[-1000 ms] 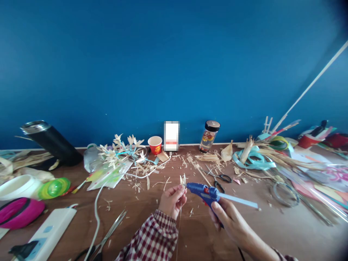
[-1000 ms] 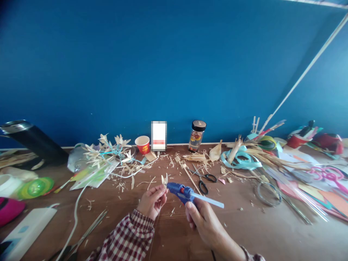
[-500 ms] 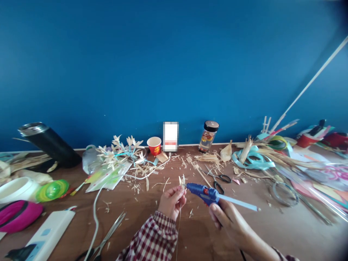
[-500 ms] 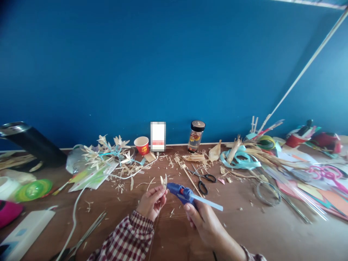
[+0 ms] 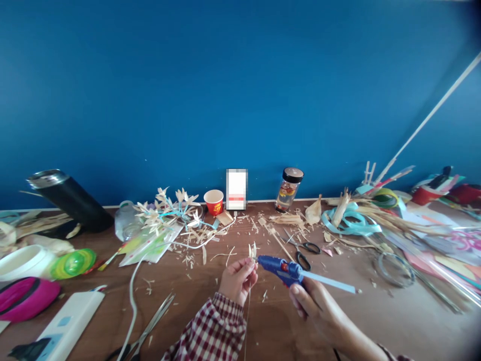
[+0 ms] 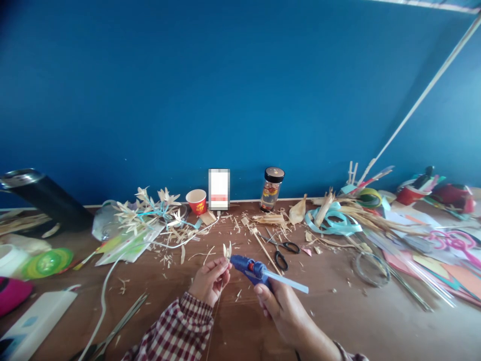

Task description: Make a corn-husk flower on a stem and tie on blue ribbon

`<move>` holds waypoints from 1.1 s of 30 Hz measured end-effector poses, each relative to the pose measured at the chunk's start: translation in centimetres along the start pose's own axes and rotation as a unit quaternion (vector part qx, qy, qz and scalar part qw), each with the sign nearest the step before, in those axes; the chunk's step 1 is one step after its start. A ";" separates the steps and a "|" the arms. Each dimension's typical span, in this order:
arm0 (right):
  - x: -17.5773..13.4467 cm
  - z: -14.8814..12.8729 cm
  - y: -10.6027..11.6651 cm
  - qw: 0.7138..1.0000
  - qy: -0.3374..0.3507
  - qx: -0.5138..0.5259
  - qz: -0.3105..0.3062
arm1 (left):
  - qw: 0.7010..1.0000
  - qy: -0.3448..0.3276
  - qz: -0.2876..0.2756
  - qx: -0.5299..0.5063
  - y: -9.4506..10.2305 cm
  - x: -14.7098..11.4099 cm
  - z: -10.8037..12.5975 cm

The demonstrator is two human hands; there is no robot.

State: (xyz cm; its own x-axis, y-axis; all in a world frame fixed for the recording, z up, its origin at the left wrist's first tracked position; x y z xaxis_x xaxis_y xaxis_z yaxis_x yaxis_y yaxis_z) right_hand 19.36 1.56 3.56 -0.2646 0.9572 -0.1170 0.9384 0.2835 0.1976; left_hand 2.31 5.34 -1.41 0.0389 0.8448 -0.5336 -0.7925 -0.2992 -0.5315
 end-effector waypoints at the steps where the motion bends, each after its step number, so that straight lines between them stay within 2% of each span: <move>1: 0.0 0.0 0.0 1.000 0.001 -0.004 0.000 | 1.000 -0.002 0.000 0.000 0.0 0.0 0.0; 16: -0.1 -0.5 0.0 0.999 0.003 -0.040 -0.004 | 1.000 -0.002 0.007 0.018 0.1 0.0 0.0; 24: 0.2 0.0 0.4 1.000 0.001 -0.024 0.007 | 1.000 0.006 0.004 0.007 0.1 0.1 -0.2; 33: -0.1 -1.1 0.3 0.999 -0.005 -0.047 0.015 | 1.000 0.002 -0.001 0.005 0.0 0.0 -0.1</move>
State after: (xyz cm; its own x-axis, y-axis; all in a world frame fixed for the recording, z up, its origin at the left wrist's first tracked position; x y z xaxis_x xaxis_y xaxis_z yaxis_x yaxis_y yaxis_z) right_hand 19.45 1.63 4.66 -0.2331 0.9651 -0.1192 0.9207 0.2585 0.2925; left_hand 2.40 5.33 -1.51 0.0428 0.8431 -0.5360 -0.7983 -0.2938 -0.5258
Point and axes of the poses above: each hand's wrist, its own x-axis towards the middle knuckle, its own y-axis out of the back of the hand, z = x × y, the point moved 5 cm from there along x, towards the middle knuckle, and after that the axes turned 7 degrees about x, right-handed, at the moved point
